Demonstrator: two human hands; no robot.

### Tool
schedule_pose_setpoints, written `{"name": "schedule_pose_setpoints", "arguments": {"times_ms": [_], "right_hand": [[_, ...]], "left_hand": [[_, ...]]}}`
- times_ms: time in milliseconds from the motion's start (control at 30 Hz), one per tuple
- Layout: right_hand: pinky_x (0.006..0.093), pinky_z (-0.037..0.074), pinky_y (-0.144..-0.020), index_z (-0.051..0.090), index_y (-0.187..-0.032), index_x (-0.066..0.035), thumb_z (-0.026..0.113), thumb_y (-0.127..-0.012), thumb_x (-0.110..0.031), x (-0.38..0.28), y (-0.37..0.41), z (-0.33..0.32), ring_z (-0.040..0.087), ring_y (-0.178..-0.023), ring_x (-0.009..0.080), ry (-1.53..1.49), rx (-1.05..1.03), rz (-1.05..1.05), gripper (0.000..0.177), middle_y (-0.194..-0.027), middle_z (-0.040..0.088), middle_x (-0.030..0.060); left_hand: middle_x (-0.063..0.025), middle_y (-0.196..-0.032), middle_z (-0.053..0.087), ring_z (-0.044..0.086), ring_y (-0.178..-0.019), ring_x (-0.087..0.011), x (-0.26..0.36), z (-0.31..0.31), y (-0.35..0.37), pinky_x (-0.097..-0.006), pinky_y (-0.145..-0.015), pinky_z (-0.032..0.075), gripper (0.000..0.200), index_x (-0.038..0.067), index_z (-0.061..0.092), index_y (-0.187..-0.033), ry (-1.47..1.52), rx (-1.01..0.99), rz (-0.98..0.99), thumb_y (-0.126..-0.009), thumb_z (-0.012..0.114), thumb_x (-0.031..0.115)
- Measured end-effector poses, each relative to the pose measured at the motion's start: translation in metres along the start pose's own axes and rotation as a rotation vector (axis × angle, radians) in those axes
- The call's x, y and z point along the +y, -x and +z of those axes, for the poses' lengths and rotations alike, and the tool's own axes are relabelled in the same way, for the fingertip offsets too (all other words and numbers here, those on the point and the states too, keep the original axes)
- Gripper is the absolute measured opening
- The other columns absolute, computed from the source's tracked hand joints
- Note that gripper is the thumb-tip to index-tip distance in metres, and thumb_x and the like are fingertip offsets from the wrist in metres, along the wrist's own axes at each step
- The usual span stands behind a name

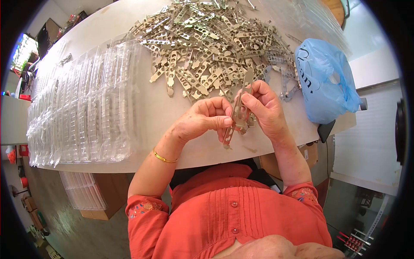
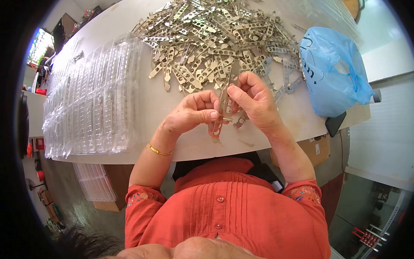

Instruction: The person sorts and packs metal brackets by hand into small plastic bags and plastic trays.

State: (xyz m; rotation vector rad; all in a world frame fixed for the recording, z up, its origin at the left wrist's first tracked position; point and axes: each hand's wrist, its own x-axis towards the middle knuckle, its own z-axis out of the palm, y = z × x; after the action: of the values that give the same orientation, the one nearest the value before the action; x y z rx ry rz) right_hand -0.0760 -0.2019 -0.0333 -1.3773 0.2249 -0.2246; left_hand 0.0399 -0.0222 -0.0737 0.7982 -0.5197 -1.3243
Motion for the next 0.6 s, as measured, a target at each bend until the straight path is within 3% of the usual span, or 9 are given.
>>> {"name": "schedule_pose_setpoints", "arguments": {"times_ms": [200,367,600], "right_hand": [[0.0246,0.052,-0.061,0.057,-0.104,-0.005,0.063,-0.099,-0.014,-0.005,0.003,0.0,0.06,-0.069,0.0078,-0.023,0.144,0.068,0.012,-0.088,0.064,0.003],[0.0239,0.052,-0.053,0.056,-0.1,-0.005,0.064,-0.099,-0.013,-0.011,0.014,-0.003,0.06,-0.062,0.0078,0.008,-0.029,0.194,0.011,-0.085,0.063,0.003],[0.0233,0.054,-0.052,0.053,-0.095,-0.005,0.066,-0.098,-0.017,0.006,0.016,0.001,0.061,-0.06,0.0067,0.092,-0.064,0.256,0.018,-0.08,0.062,0.0022]], "left_hand": [[-0.0034,-0.083,0.065,0.063,-0.062,-0.011,0.002,-0.001,-0.002,-0.0257,-0.054,0.054,0.022,0.006,0.053,-0.1,-0.004,0.05,0.074,-0.091,0.073,0.008],[-0.0032,-0.084,0.063,0.062,-0.062,-0.0099,0.001,0.006,-0.004,-0.0246,-0.053,0.055,0.02,0.005,0.052,-0.1,-0.083,0.185,0.116,-0.093,0.071,0.006],[-0.0035,-0.087,0.063,0.063,-0.064,-0.0106,-0.005,0.003,-0.006,-0.0256,-0.056,0.056,0.016,0.004,0.053,-0.103,-0.197,0.214,0.187,-0.094,0.067,0.002]]}}
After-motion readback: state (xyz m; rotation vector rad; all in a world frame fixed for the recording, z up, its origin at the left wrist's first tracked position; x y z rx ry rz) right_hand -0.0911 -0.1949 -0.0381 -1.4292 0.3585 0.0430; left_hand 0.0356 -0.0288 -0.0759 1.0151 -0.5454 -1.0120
